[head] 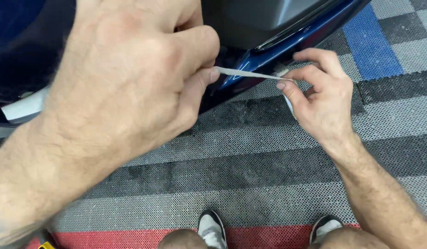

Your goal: The person applies white masking tape along the lower edge of a blue car's front bumper and grille area. They tear off strips of tape, align them with the bumper contours, and press them down by hand. The person works around the license plate area and along the bumper's side edges.

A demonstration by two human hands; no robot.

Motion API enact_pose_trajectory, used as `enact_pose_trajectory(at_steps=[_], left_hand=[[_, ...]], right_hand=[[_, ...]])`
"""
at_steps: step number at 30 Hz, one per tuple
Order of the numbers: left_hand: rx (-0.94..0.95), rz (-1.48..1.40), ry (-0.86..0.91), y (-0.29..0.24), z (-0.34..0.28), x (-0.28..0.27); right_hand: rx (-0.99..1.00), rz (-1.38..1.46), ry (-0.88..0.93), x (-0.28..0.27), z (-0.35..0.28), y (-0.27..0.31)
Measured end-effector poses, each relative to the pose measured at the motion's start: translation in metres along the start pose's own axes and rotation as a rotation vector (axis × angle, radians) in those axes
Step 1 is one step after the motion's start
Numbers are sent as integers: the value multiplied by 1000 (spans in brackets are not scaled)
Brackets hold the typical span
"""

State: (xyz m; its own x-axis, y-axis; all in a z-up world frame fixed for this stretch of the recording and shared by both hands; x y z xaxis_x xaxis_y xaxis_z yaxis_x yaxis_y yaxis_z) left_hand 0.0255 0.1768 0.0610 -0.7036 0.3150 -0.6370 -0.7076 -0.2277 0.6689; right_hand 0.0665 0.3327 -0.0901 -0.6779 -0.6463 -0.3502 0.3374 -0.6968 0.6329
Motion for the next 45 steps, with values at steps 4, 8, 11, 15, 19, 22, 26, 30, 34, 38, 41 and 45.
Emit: enact_pose_trajectory(at_steps=[4, 8, 11, 15, 19, 22, 26, 30, 34, 38, 41, 45], left_hand=[[-6, 11, 33, 0, -6, -7], [0, 14, 38, -4, -8, -13], [16, 3, 35, -8, -6, -14], [-28, -80, 102, -19, -17, -7], [-269, -590, 395, -29, -35, 24], [-505, -942, 687, -65, -71, 74], [-706, -1082, 868, -100, -95, 112], [-846, -1199, 834, -95, -98, 104], [-631, -1104, 692, -65, -76, 81], [-535, -1114, 824, -62, -68, 72], [-254, -883, 595, -62, -49, 50], [-71, -637, 328, -58, -35, 21]], right_hand=[[53, 153, 66, 11, 4, -1], [165, 253, 78, 16, 6, -11], [193, 264, 56, 15, -5, -13], [190, 256, 207, 31, -27, -10], [211, 220, 216, 34, -52, -19], [180, 90, 169, 47, -75, -46], [215, 16, 163, 78, -103, -82], [474, -236, 191, 76, -155, -173], [497, -582, 400, 93, -238, -252], [692, -519, 660, 115, -250, -235], [618, -136, 396, 99, -167, -155], [305, 980, 252, 73, -69, -19]])
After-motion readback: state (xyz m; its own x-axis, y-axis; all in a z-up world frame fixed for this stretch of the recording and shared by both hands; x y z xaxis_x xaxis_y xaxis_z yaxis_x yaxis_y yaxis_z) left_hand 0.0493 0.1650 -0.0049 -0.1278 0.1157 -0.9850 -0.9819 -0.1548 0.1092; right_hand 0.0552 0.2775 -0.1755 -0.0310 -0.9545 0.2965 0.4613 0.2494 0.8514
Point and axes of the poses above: each hand's wrist, its own z-axis towards the middle knuckle, its own x-axis out of the palm, y = z × x, the point moved 10 cm from there along z, towards the middle knuckle, and after that the axes turned 15 degrees about z, right-handed, at the moved point
